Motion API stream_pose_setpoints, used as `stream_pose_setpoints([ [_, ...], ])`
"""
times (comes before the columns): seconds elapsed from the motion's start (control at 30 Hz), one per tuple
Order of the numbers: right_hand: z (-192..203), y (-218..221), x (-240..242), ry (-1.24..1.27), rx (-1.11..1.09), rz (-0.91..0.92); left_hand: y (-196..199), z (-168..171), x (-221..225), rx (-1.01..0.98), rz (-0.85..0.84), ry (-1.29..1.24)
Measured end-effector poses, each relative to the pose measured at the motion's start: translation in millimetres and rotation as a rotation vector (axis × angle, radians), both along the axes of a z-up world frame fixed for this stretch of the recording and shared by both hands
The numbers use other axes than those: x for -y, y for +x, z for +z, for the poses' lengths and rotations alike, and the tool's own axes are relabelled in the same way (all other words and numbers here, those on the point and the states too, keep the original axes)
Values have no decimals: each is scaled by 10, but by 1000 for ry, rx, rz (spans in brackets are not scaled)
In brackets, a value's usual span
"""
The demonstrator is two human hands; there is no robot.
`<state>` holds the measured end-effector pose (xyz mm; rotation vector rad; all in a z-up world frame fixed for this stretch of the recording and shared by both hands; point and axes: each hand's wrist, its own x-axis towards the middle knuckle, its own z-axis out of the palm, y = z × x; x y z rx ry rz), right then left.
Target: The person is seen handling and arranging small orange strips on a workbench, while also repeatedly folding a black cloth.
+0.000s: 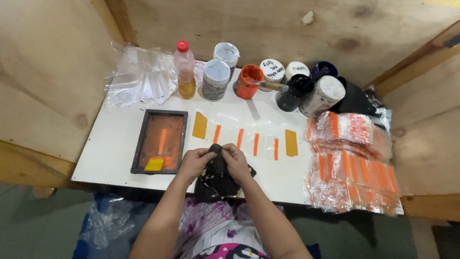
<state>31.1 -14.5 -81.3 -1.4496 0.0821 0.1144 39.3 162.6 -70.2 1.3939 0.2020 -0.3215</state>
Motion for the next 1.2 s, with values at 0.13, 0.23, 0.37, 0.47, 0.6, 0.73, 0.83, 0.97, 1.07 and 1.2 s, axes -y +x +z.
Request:
stream_pose_setpoints([
  [0.13,-70,-67,-10,-171,86,6,38,-115,-49,-1,63,72],
  [0.23,-10,-196,-177,-483,200,42,17,160,18,-14,222,-66],
  [0.37,56,-343,-484,-861,285,197,62,241,96,-75,398,-84],
  [0.47,-55,-341,-518,-1005,393,283,-22,448,52,12,381,115],
  [0.6,-100,-185,-386,-1159,484,301,36,281,-37,252,112,686],
  [0.73,-10,-131,-218,-1289,353,141,-7,344,-9,310,-239,1086],
  [0.83,585,-160,-294,-1342,185,289,119,-1,38,475,-252,1247],
  [0.97,287,20,-421,-1393,0,504,401,-551,61,980,14,1432],
  [1.07,73,92,-421,-1406,-16,550,497,-642,3,996,-81,1447],
  [1.2,344,65,-473,-1428,-32,553,510,-338,-54,969,-282,1490],
])
